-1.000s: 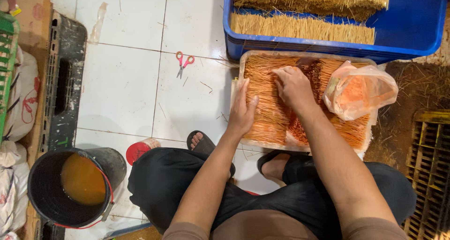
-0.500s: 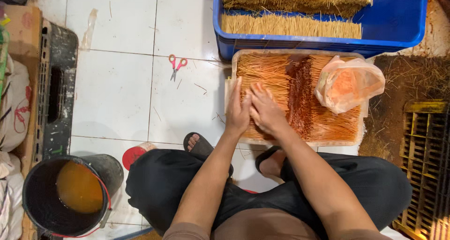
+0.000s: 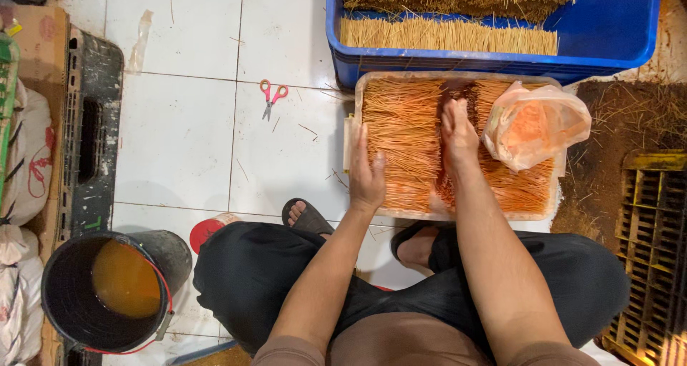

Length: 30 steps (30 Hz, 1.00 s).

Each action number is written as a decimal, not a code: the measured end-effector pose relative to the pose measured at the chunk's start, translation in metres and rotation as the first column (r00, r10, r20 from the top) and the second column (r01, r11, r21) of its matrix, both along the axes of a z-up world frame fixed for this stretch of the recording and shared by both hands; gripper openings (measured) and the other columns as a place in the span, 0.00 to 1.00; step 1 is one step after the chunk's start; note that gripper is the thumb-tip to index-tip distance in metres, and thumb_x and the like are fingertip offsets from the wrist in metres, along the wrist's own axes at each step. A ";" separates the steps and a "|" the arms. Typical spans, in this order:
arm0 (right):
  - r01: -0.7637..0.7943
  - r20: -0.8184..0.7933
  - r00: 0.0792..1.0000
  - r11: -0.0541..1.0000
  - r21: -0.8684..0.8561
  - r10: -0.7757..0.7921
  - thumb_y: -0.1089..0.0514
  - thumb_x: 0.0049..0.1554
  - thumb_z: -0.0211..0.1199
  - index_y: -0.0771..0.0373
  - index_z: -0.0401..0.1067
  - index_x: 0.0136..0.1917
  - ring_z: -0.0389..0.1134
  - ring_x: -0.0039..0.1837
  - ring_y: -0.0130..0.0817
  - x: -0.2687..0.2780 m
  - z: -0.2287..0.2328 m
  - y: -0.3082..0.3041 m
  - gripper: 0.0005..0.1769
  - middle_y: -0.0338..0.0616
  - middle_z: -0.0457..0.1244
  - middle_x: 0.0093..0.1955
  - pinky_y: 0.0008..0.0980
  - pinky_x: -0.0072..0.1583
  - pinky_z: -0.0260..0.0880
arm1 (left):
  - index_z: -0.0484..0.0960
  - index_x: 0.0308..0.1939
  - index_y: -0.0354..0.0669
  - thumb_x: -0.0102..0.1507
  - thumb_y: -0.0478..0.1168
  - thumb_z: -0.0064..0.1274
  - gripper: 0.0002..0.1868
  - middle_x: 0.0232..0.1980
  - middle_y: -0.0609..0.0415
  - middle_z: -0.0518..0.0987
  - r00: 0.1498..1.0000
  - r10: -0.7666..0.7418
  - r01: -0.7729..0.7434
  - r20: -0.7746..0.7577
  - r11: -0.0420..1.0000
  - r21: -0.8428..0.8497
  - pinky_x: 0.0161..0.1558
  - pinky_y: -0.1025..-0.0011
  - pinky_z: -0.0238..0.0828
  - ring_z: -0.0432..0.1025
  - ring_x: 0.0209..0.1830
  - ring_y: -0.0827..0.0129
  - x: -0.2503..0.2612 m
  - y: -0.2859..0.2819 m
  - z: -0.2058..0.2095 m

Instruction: The person sits on the floor and arranges thin orange sticks in a white tray, smoothing and aligning them by hand. They transfer bundles of sticks from a blue bin into the tray and continue to organize them.

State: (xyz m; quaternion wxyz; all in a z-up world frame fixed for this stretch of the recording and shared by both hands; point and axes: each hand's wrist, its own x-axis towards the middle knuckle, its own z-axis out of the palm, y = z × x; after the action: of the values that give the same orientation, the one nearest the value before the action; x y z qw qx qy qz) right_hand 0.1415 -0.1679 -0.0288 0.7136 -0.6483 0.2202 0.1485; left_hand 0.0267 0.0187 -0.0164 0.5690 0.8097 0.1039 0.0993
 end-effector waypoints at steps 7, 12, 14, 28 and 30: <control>-0.117 -0.103 0.988 0.993 -0.020 0.114 0.17 0.54 0.35 0.59 0.45 0.83 0.33 0.87 0.45 -0.039 0.013 0.002 0.59 0.51 0.37 0.87 0.54 0.79 0.26 | 0.50 0.82 0.43 0.74 0.53 0.35 0.35 0.83 0.41 0.55 0.997 -0.049 0.041 -0.054 0.990 -0.135 0.80 0.58 0.45 0.48 0.85 0.51 0.001 0.003 -0.003; -0.201 -0.133 0.974 0.971 -0.129 0.184 0.20 0.60 0.37 0.58 0.50 0.81 0.38 0.85 0.45 -0.043 0.018 0.000 0.51 0.52 0.41 0.84 0.53 0.79 0.35 | 0.52 0.81 0.44 0.74 0.52 0.34 0.33 0.82 0.43 0.57 0.994 0.041 -0.050 -0.099 0.994 -0.095 0.78 0.57 0.47 0.51 0.83 0.52 0.004 0.019 0.023; -0.146 -0.087 0.989 0.869 -0.472 0.119 0.26 0.60 0.42 0.57 0.65 0.75 0.56 0.80 0.47 -0.036 0.036 0.013 0.44 0.53 0.57 0.79 0.51 0.76 0.54 | 0.54 0.80 0.44 0.73 0.50 0.36 0.32 0.81 0.44 0.59 0.990 0.100 -0.109 -0.099 0.989 -0.096 0.77 0.57 0.49 0.53 0.81 0.53 0.004 0.035 0.040; -0.489 0.598 0.434 0.734 -0.472 0.674 0.37 0.65 0.54 0.68 0.67 0.70 0.68 0.70 0.49 -0.126 0.156 0.353 0.35 0.61 0.66 0.67 0.41 0.69 0.65 | 0.54 0.81 0.39 0.76 0.39 0.43 0.30 0.83 0.41 0.57 0.503 0.720 -0.646 0.479 0.681 -0.345 0.79 0.61 0.52 0.54 0.84 0.57 -0.167 0.282 0.164; -0.564 0.623 0.369 0.699 -0.440 0.690 0.38 0.65 0.56 0.69 0.67 0.70 0.68 0.70 0.50 -0.168 0.159 0.396 0.35 0.62 0.66 0.66 0.40 0.68 0.66 | 0.54 0.81 0.38 0.75 0.39 0.43 0.31 0.82 0.39 0.58 0.414 0.785 -0.717 0.460 0.593 -0.366 0.79 0.62 0.53 0.56 0.82 0.57 -0.221 0.300 0.162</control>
State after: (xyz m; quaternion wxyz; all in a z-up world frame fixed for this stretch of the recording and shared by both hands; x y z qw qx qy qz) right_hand -0.0268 0.2283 0.1306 0.5731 -0.7336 -0.3487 0.1092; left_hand -0.1944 0.3184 0.1458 0.5100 0.5708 0.2820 0.5784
